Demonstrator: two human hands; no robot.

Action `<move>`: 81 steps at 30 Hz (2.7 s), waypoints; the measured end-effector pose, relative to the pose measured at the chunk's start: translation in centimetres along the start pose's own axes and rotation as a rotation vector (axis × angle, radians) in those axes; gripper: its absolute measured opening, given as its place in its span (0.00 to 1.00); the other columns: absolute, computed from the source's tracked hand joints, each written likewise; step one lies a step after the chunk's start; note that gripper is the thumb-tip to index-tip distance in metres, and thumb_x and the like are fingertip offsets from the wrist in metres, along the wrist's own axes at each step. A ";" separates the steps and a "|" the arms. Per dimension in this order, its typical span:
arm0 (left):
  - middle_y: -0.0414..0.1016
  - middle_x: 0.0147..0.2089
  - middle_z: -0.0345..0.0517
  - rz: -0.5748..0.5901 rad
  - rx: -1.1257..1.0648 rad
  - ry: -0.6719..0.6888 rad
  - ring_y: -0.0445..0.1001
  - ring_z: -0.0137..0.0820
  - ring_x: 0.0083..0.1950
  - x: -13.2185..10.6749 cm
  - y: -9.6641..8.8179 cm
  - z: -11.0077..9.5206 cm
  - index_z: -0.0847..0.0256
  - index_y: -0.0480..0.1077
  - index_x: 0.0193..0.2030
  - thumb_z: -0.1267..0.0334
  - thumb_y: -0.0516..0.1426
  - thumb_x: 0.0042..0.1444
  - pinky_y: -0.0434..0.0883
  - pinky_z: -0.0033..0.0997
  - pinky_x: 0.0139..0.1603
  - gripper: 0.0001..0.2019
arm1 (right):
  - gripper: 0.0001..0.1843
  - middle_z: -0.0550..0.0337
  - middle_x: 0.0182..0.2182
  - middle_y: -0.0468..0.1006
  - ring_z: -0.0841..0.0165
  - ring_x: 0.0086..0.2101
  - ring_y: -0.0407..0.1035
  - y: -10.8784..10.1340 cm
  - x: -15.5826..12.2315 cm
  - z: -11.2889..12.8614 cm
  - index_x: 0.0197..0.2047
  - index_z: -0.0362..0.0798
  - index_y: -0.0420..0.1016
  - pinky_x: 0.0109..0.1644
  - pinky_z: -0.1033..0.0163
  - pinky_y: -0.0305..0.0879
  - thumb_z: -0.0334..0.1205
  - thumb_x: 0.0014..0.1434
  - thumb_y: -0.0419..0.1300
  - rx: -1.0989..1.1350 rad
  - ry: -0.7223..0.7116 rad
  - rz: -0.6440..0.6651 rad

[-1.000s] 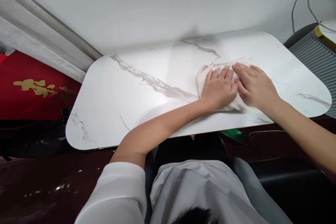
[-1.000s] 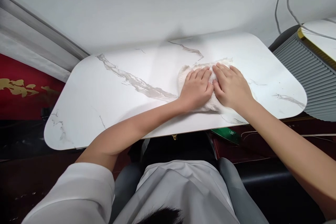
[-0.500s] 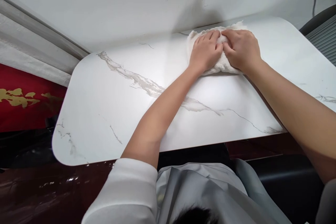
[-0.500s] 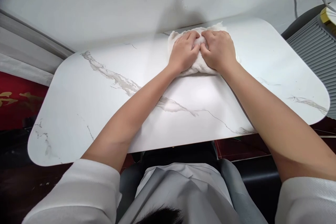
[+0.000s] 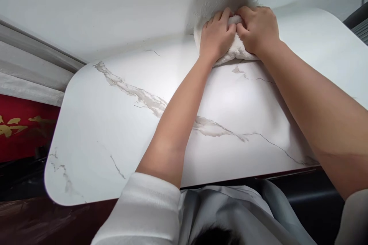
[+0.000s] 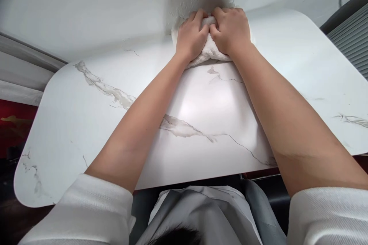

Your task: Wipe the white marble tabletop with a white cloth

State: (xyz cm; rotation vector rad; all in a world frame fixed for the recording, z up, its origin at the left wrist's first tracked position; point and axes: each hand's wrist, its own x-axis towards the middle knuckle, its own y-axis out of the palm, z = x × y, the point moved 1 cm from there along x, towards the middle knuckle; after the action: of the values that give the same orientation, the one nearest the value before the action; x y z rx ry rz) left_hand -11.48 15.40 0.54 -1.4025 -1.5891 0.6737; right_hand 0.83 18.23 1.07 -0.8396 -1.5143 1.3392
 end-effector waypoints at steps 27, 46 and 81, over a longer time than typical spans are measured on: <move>0.65 0.69 0.48 0.004 -0.024 0.099 0.60 0.37 0.71 -13.2 -0.8 -2.3 0.56 0.66 0.62 0.65 0.47 0.67 0.50 0.43 0.74 0.19 | 0.29 0.43 0.64 0.64 0.55 0.63 0.57 -1.2 -14.7 3.0 0.68 0.37 0.62 0.69 0.46 0.47 0.37 0.68 0.41 0.158 -0.147 -0.121; 0.61 0.71 0.56 0.062 0.064 0.088 0.56 0.38 0.73 -27.2 -5.6 -4.7 0.68 0.60 0.66 0.66 0.46 0.68 0.49 0.45 0.76 0.22 | 0.28 0.38 0.62 0.66 0.51 0.62 0.59 -3.5 -26.3 7.8 0.65 0.32 0.65 0.68 0.46 0.51 0.39 0.69 0.43 0.117 -0.313 -0.190; 0.72 0.58 0.45 -0.157 -0.071 -0.121 0.68 0.39 0.61 -8.7 -7.0 9.9 0.56 0.68 0.51 0.74 0.49 0.61 0.62 0.45 0.68 0.15 | 0.24 0.49 0.57 0.72 0.57 0.55 0.63 0.7 -2.1 14.4 0.63 0.43 0.64 0.63 0.50 0.54 0.42 0.73 0.39 0.113 -0.283 -0.030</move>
State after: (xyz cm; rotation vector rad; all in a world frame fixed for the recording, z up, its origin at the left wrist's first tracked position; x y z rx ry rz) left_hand -23.84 7.01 -0.37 -1.2912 -1.8132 0.6234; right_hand -12.00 11.34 0.12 -0.5714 -1.6407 1.5564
